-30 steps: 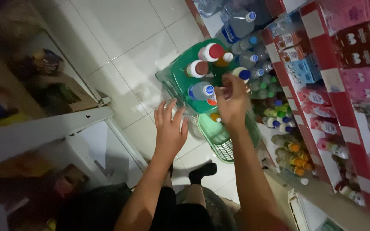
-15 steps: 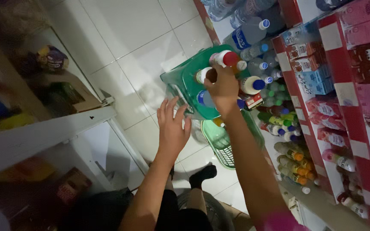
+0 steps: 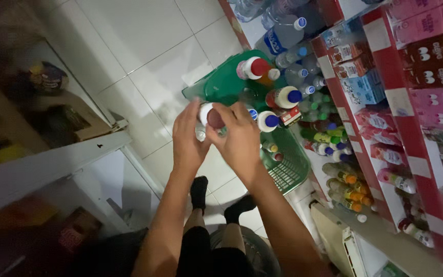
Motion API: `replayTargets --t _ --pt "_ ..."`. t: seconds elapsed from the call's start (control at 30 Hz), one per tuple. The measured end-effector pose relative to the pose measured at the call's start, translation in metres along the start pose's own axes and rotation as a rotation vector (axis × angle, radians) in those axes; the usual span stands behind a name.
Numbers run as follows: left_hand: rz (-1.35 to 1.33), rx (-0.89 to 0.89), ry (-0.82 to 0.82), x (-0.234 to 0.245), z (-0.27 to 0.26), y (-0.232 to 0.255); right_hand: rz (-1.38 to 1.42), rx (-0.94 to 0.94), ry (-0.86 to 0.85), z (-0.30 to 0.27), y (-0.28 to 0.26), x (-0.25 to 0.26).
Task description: The person repeatedly takes various packaged drinks and food items from a green basket and places them into a refrigerated display case. They handle cartons, bottles, and pouches, arranging them on the shelves.
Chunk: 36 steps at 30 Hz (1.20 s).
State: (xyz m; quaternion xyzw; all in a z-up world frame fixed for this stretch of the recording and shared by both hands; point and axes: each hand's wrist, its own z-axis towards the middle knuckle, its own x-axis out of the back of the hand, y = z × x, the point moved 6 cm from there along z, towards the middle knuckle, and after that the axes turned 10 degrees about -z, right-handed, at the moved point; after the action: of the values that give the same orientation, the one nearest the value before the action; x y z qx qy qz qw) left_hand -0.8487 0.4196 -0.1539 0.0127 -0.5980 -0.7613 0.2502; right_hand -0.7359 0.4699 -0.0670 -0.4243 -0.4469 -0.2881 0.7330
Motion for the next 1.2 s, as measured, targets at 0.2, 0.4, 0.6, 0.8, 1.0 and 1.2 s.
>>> replayTargets --t 0.2,0.4,0.6,0.8,1.0,1.2 --pt "-0.065 0.081 -0.069 -0.025 0.02 -0.03 0.097 -0.083 -0.006 -0.006 0.027 0.007" --pt "-0.213 0.184 -0.105 -0.074 0.057 -0.084 0.045 -0.337 0.023 -0.029 0.108 0.041" --pt "-0.194 0.161 -0.2 -0.113 0.066 -0.114 -0.095 -0.26 -0.027 -0.051 0.135 0.022" --pt "-0.149 0.132 -0.262 -0.128 0.067 -0.123 0.042 -0.303 -0.039 -0.062 0.151 -0.002" --pt "-0.056 0.061 -0.245 -0.124 0.068 -0.113 0.07 -0.271 -0.022 -0.064 0.153 -0.003" --pt "-0.153 -0.015 -0.024 -0.079 0.033 -0.052 0.063 -0.194 -0.055 -0.066 0.124 0.037"
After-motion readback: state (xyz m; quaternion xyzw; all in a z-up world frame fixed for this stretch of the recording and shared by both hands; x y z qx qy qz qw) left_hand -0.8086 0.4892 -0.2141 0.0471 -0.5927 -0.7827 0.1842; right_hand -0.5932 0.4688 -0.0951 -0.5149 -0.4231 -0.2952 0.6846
